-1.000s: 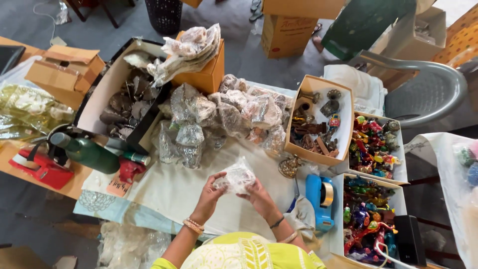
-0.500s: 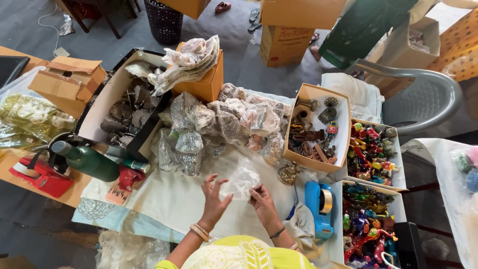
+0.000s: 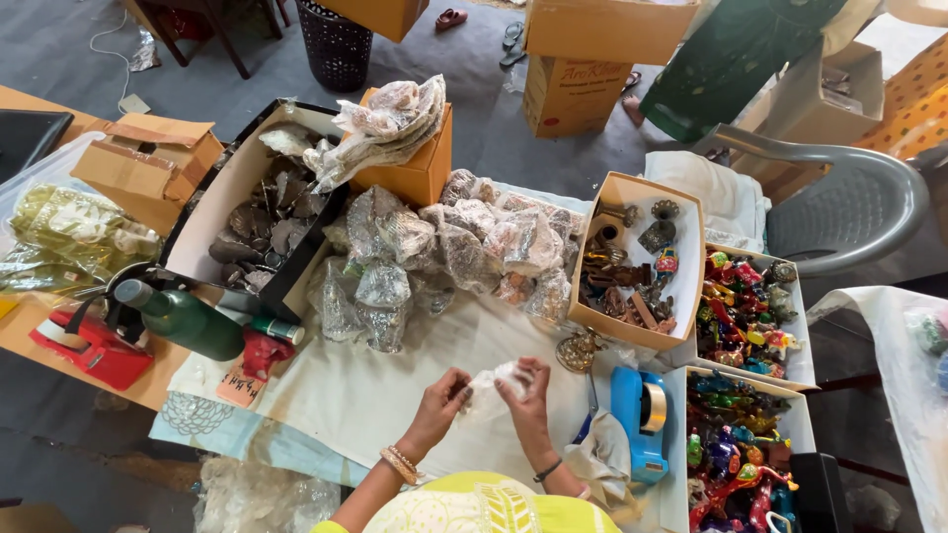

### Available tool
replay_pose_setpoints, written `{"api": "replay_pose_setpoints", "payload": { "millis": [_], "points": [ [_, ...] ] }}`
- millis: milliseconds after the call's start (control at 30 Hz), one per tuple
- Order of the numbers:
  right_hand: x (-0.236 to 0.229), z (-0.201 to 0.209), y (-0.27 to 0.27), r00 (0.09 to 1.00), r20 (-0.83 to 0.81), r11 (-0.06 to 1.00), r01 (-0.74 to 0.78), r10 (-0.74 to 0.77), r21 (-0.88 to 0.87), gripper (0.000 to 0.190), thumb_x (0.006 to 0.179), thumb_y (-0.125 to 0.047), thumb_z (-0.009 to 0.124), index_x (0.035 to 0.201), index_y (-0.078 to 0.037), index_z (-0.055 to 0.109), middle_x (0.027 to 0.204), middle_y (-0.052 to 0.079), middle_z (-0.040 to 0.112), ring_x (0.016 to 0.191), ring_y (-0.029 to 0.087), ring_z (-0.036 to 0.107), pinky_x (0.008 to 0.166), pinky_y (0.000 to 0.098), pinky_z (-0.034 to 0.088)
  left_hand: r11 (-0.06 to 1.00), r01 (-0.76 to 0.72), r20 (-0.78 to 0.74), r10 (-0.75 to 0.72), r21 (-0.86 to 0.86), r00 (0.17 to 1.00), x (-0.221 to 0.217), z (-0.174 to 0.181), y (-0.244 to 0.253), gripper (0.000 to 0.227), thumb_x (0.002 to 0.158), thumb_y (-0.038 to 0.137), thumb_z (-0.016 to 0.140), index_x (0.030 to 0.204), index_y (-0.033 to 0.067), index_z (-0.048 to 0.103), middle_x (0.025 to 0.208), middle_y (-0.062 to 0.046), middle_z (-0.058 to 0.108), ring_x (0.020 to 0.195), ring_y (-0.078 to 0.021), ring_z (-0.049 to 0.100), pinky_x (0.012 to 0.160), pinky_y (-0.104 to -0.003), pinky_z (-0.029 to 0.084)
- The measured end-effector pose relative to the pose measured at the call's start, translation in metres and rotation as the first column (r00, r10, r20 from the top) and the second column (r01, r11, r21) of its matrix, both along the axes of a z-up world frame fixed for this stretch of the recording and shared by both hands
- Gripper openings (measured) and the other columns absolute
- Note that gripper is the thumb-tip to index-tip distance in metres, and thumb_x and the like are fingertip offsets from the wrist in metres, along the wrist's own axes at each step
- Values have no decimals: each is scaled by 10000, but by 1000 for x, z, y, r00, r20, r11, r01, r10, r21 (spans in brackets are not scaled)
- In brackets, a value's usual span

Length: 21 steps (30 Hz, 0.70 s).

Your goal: The person cuts a piece of bubble wrap using scissors and wraps a small decorative item. They then place the wrapped item into a pile of other wrapped items on the table.

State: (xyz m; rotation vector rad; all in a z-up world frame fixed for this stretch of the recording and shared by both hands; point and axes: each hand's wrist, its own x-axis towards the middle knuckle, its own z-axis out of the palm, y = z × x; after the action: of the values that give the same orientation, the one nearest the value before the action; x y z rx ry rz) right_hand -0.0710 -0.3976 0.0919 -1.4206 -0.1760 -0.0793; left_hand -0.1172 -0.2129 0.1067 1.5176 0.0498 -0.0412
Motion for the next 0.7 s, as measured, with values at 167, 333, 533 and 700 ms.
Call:
{"api": "replay_pose_setpoints", "payload": {
  "millis": [167,333,533,700],
  "points": [
    [-1,45,1,927,343,868,41,152,-495,424,778,-100,838,1142,-66,622,1134,93,659,1118,235,605,921,371,498,997,0,-38,-3,-75,999,2,3,3,79,999,93,617,1047,40,651,788,32,590,697,-44,521,626,-211,460],
    [-3,31,2,954,-9,874,-278,300,-400,320,812,-63,848,1091,-47,690,1021,50,714,915,147,705,824,284,587,996,-21,-65,15,-90,998,1,13,8,101,1013,116,610,1049,47,674,715,40,525,634,-50,467,569,-213,405],
    [0,21,3,960,51,885,-233,276,-402,188,881,-18,750,1044,-13,658,928,52,705,791,130,666,722,271,563,999,-34,1,34,-43,999,3,10,10,97,1029,121,610,1024,41,665,764,97,489,685,-14,393,579,-196,343],
    [-6,43,4,989,-51,909,-148,139,-390,43,993,-65,610,992,-30,636,680,12,605,573,82,541,533,246,467,998,-55,-5,55,-14,998,6,18,12,118,1044,151,607,1020,54,668,735,92,446,652,-20,356,549,-205,301]
  ]
}}
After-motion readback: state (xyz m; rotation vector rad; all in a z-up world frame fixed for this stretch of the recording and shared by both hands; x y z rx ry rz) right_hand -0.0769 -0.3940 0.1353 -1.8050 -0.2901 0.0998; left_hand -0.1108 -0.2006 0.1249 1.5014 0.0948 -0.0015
